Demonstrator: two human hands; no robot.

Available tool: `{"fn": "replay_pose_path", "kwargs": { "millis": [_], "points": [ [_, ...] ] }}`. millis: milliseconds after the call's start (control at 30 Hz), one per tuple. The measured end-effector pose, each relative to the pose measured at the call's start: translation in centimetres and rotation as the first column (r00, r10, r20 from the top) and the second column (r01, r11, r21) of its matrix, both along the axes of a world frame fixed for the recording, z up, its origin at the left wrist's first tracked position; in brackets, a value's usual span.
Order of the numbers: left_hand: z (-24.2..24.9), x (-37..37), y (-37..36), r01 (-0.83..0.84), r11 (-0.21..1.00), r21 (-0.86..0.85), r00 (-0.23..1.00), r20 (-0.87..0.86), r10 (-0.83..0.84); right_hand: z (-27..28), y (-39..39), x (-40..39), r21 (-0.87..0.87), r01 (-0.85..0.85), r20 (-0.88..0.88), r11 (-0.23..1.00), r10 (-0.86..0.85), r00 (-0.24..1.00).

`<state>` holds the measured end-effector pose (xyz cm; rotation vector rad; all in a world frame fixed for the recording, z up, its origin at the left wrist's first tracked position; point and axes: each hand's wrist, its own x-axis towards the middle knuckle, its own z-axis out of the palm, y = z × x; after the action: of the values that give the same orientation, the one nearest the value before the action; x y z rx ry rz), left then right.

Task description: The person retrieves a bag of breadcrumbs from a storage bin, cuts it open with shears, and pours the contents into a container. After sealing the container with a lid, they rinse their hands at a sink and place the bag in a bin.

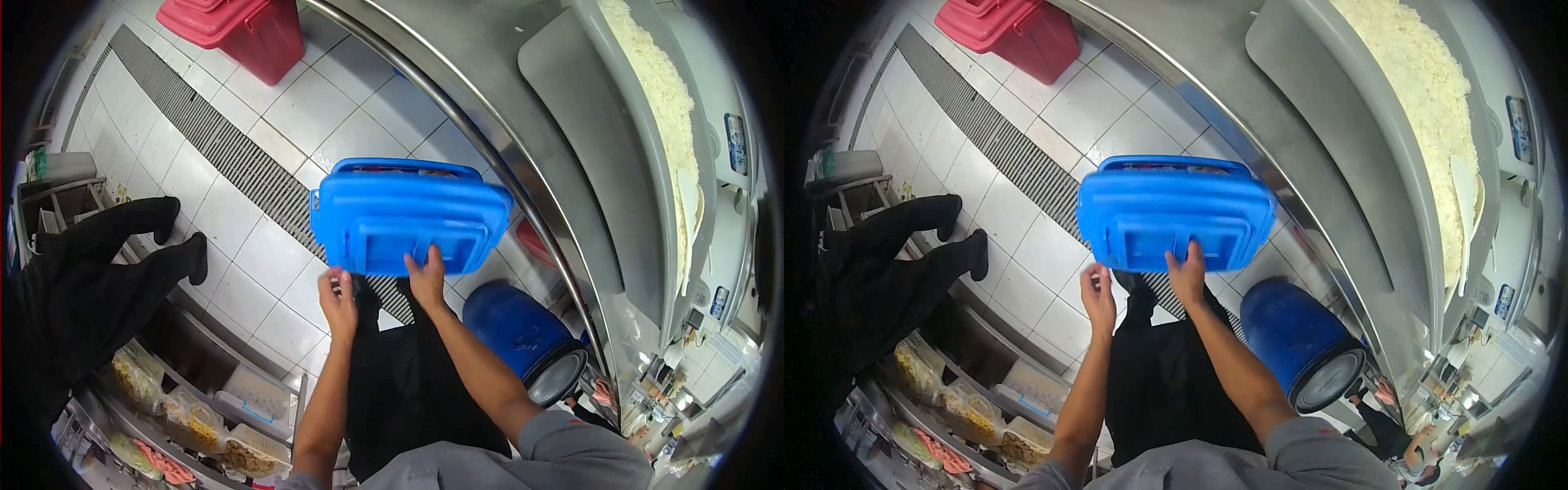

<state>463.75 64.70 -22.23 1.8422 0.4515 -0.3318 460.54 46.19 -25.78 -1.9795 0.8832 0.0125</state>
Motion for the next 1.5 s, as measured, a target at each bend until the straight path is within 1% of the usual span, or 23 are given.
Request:
{"fn": "replay_pose_path", "kwargs": {
  "millis": [67, 133, 167, 233, 267, 367, 467, 633, 700, 767, 800, 867, 933, 1000, 1033, 1067, 1133, 1167, 1233, 1267, 1333, 1467, 1500],
  "points": [
    [4.1, -2.5, 0.1, 0.207, 0.978, -0.010, 0.977, -0.039, -0.208, 4.8, 1.4, -2.9, 0.033, -0.106, -0.102, 0.994, 0.109, 0.989],
    [8.7, -4.7, -0.6, 0.253, 0.961, -0.113, 0.953, -0.142, -0.268, 7.0, 3.5, -6.4, 0.024, -0.188, -0.058, 0.982, 0.189, 0.980],
    [9.2, -6.2, -0.8, 0.311, 0.950, -0.028, 0.949, -0.042, -0.312, 7.8, 4.9, -7.6, -0.053, -0.191, 0.065, 0.980, 0.194, 0.979],
    [9.2, -8.9, 0.0, 0.426, 0.891, 0.158, 0.895, 0.072, -0.441, 9.8, 7.0, -9.2, 0.102, -0.229, 0.068, 0.968, 0.223, 0.972],
    [9.5, -9.6, 0.1, 0.429, 0.890, 0.157, 0.894, 0.069, -0.443, 10.7, 8.0, -9.7, 0.141, -0.274, 0.092, 0.951, 0.263, 0.961],
    [9.6, -10.9, 0.3, -0.086, 0.992, -0.089, 0.985, -0.157, 0.071, 10.9, 10.9, -11.3, 0.184, -0.441, 0.109, 0.878, 0.427, 0.897],
    [9.6, -11.1, 2.6, -0.101, 0.995, -0.006, 0.959, -0.266, 0.096, 10.5, 12.2, -11.6, 0.264, -0.419, 0.135, 0.869, 0.397, 0.908],
    [9.1, -11.5, 2.9, -0.187, 0.982, -0.001, 0.938, -0.299, 0.178, 10.8, 10.5, -11.2, 0.323, -0.604, 0.017, 0.728, 0.634, 0.773],
    [8.8, -11.6, 2.3, -0.317, 0.938, -0.138, 0.925, -0.265, 0.274, 11.3, 9.1, -11.1, 0.312, -0.674, -0.003, 0.670, 0.710, 0.704],
    [8.9, -11.4, 1.6, -0.346, 0.922, -0.170, 0.914, -0.283, 0.291, 12.2, 7.4, -11.0, 0.310, -0.783, -0.047, 0.539, 0.831, 0.554],
    [8.9, -11.2, 1.3, -0.364, 0.909, -0.203, 0.908, -0.294, 0.298, 13.3, 6.4, -9.9, 0.314, -0.786, -0.048, 0.532, 0.836, 0.546],
    [8.3, -11.1, 1.0, -0.379, 0.907, -0.184, 0.906, -0.270, 0.325, 16.8, 3.8, -5.0, 0.453, -0.847, -0.079, 0.277, 0.959, 0.272],
    [7.7, -10.6, 1.5, -0.389, 0.908, -0.157, 0.905, -0.249, 0.345, 21.2, 0.4, 1.8, 0.736, -0.663, 0.119, 0.141, 0.936, 0.331],
    [7.1, -8.8, 2.8, -0.481, 0.873, -0.083, 0.868, -0.185, 0.460, 21.6, -2.9, 4.7, 0.399, -0.732, 0.088, 0.552, 0.772, 0.630],
    [6.5, -8.8, 3.9, -0.495, 0.868, -0.038, 0.860, -0.160, 0.484, 20.6, -3.8, 7.4, 0.176, -0.615, 0.012, 0.768, 0.624, 0.782],
    [6.1, -8.5, 5.2, -0.510, 0.860, -0.032, 0.852, -0.161, 0.499, 19.0, -4.8, 10.4, 0.100, -0.512, -0.056, 0.853, 0.518, 0.853],
    [6.5, -7.6, 7.2, -0.582, 0.807, -0.101, 0.810, -0.166, 0.563, 7.5, -9.5, 12.2, -0.157, -0.550, -0.163, 0.820, 0.528, 0.833],
    [6.8, -7.5, 8.3, -0.587, 0.806, -0.075, 0.805, -0.163, 0.571, 1.4, -11.5, 13.0, -0.068, -0.505, -0.369, 0.860, 0.449, 0.814],
    [7.2, -7.7, 9.8, -0.630, 0.775, -0.052, 0.773, -0.130, 0.620, -11.4, -13.8, 13.0, -0.159, -0.536, -0.540, 0.829, 0.381, 0.750],
    [7.9, -7.5, 10.3, -0.644, 0.764, -0.039, 0.760, -0.145, 0.634, -12.9, -13.2, 13.3, -0.158, -0.534, -0.544, 0.830, 0.378, 0.749],
    [8.0, -8.2, 11.7, -0.638, 0.770, 0.010, 0.762, -0.142, 0.632, -16.0, -10.7, 14.9, -0.328, -0.195, -0.761, 0.924, -0.137, 0.635],
    [7.6, -8.0, 11.8, -0.683, 0.729, 0.043, 0.719, -0.135, 0.681, -19.3, -10.9, 14.9, -0.258, -0.394, -0.868, 0.882, -0.033, 0.495],
    [7.6, -8.1, 11.9, -0.663, 0.746, 0.063, 0.735, -0.136, 0.664, -19.4, -11.4, 13.9, -0.397, -0.404, -0.765, 0.824, -0.054, 0.642]
  ]
}}
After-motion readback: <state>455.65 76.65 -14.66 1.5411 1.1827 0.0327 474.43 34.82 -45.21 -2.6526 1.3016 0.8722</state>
